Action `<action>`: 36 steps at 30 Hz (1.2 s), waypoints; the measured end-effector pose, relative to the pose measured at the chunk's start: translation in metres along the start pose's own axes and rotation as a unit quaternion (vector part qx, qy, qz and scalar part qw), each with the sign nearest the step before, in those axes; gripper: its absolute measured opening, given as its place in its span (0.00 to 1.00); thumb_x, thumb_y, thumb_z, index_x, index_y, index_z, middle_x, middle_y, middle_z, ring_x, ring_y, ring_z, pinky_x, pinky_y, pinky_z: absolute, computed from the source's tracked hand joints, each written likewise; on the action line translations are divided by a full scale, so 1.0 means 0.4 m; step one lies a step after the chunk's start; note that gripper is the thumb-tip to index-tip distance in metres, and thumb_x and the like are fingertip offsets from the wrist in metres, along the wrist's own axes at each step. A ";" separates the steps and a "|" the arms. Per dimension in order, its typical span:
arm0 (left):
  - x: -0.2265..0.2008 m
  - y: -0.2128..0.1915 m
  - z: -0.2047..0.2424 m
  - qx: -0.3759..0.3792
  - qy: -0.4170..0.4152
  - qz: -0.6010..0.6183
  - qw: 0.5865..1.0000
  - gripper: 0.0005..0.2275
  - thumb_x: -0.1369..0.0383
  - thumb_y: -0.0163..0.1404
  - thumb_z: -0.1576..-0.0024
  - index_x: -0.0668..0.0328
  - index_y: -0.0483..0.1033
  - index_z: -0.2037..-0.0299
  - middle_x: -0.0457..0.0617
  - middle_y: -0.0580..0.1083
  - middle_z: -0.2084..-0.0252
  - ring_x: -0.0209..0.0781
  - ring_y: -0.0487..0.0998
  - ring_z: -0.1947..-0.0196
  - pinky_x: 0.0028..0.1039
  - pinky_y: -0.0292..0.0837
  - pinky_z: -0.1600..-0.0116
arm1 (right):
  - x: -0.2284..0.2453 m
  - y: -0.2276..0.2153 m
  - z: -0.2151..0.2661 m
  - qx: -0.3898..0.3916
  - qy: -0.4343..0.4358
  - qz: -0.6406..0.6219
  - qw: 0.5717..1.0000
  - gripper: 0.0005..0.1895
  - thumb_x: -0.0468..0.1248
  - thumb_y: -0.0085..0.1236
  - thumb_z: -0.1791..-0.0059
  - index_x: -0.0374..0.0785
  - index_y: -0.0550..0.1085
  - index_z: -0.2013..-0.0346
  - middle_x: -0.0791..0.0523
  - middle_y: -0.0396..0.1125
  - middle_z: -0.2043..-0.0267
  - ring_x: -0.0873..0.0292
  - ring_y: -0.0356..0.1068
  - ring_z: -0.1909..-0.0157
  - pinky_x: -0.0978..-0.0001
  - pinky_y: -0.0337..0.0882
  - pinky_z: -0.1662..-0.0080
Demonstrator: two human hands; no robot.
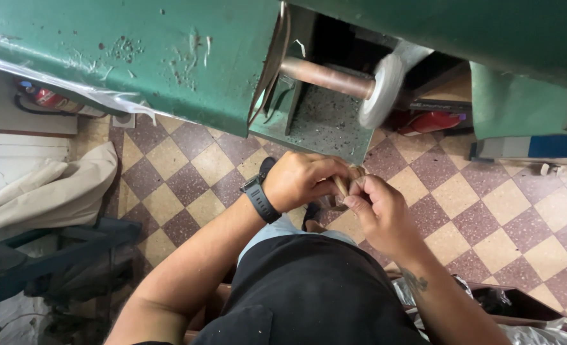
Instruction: The person picks up shoe soles, inspects them, and uses a bench grinder to sand and shape the edges.
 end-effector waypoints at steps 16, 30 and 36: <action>0.024 0.015 -0.066 0.002 -0.036 0.002 0.999 0.12 0.51 0.61 0.44 0.37 0.84 0.53 0.42 0.83 0.60 0.49 0.87 0.60 0.36 0.83 0.57 | 0.017 -0.087 -0.023 -0.124 -0.089 0.046 0.987 0.06 0.36 0.67 0.47 0.37 0.81 0.66 0.56 0.73 0.68 0.53 0.77 0.65 0.64 0.78 0.64; 0.013 -0.017 -0.120 0.012 -0.041 0.117 0.992 0.08 0.60 0.67 0.45 0.47 0.86 0.59 0.47 0.83 0.57 0.53 0.87 0.54 0.39 0.82 0.49 | 0.062 -0.136 -0.098 -0.071 -0.068 -0.022 0.995 0.05 0.35 0.69 0.50 0.39 0.84 0.61 0.54 0.76 0.65 0.56 0.77 0.65 0.66 0.77 0.62; 0.017 -0.018 -0.111 0.023 -0.038 0.131 0.990 0.09 0.61 0.67 0.46 0.50 0.86 0.59 0.48 0.83 0.59 0.53 0.87 0.56 0.38 0.82 0.51 | 0.082 -0.113 -0.103 -0.052 -0.087 -0.011 0.995 0.04 0.36 0.66 0.48 0.38 0.81 0.66 0.56 0.74 0.68 0.54 0.77 0.64 0.65 0.78 0.58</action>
Point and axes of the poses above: each hand's wrist, its own z-axis away from the middle knuckle, its own y-axis out of the palm, x = y × z, the point moved 10 cm from there along -z, towards the middle knuckle
